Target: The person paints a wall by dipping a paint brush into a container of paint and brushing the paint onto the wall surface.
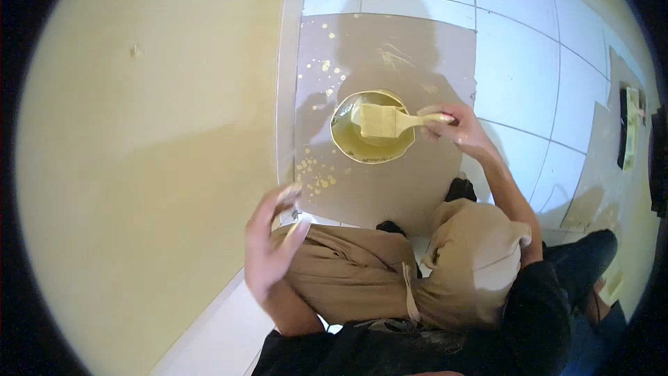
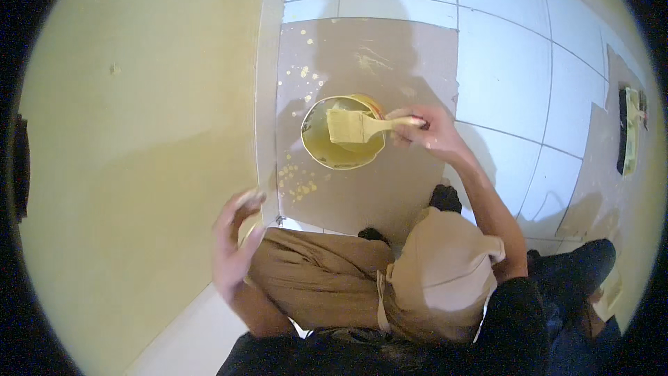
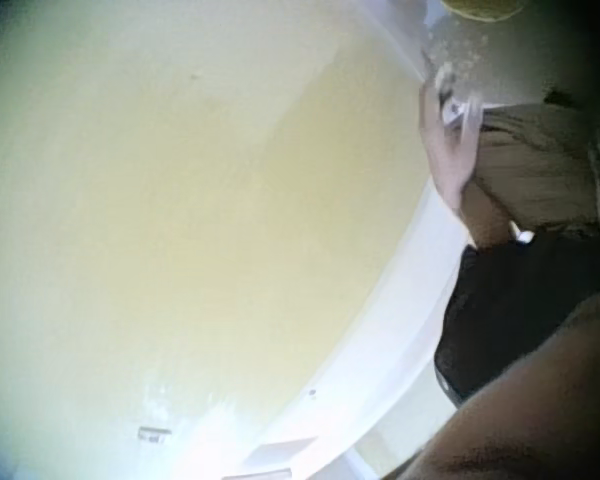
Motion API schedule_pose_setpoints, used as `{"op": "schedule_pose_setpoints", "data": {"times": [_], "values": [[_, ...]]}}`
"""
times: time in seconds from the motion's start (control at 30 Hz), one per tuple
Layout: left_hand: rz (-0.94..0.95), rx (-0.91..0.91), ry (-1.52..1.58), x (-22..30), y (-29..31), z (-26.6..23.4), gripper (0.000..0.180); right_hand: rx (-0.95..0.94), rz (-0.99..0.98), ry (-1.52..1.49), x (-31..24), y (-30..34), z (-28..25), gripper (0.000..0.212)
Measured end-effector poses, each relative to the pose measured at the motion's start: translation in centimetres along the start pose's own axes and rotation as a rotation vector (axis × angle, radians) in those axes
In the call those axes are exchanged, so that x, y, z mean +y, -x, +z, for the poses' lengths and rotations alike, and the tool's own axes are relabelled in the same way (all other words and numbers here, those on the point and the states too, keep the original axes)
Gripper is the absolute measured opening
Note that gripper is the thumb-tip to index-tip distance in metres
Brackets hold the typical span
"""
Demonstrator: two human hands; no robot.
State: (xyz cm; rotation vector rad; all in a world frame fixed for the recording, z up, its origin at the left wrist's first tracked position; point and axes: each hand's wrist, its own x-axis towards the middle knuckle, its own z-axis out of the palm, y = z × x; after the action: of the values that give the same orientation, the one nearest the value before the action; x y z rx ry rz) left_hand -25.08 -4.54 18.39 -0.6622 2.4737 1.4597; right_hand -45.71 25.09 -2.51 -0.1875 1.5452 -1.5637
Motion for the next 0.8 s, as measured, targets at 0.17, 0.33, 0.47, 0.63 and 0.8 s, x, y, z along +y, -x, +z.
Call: {"op": "schedule_pose_setpoints", "data": {"times": [0.17, 0.33, 0.47, 0.63, 0.8], "values": [[0.249, 0.406, 0.387, 5.1, 8.5, 1.2, 0.066, -0.099, 0.011, 0.014, 1.1, -1.1, 0.4, 0.023], [0.146, 0.762, 0.55, 4.8, 9.6, 2.7, 0.067, -0.138, -0.014, 0.197, -1.2, -0.6, -1.6, 0.025], [0.244, 1.05, 0.704, 2.4, 11.3, 2.6, 0.068, -0.125, -0.022, 0.232, -0.4, -1.0, -1.0, 0.029], [0.293, 0.671, 0.493, 2.1, 10.0, 2.4, 0.05, -0.103, -0.117, 0.212, 0.1, -0.5, 0.6, 0.031], [0.225, 0.317, 0.217, 3.5, 8.3, 0.9, 0.051, -0.029, -0.173, 0.144, -0.5, 1.7, 0.2, 0.029]]}}
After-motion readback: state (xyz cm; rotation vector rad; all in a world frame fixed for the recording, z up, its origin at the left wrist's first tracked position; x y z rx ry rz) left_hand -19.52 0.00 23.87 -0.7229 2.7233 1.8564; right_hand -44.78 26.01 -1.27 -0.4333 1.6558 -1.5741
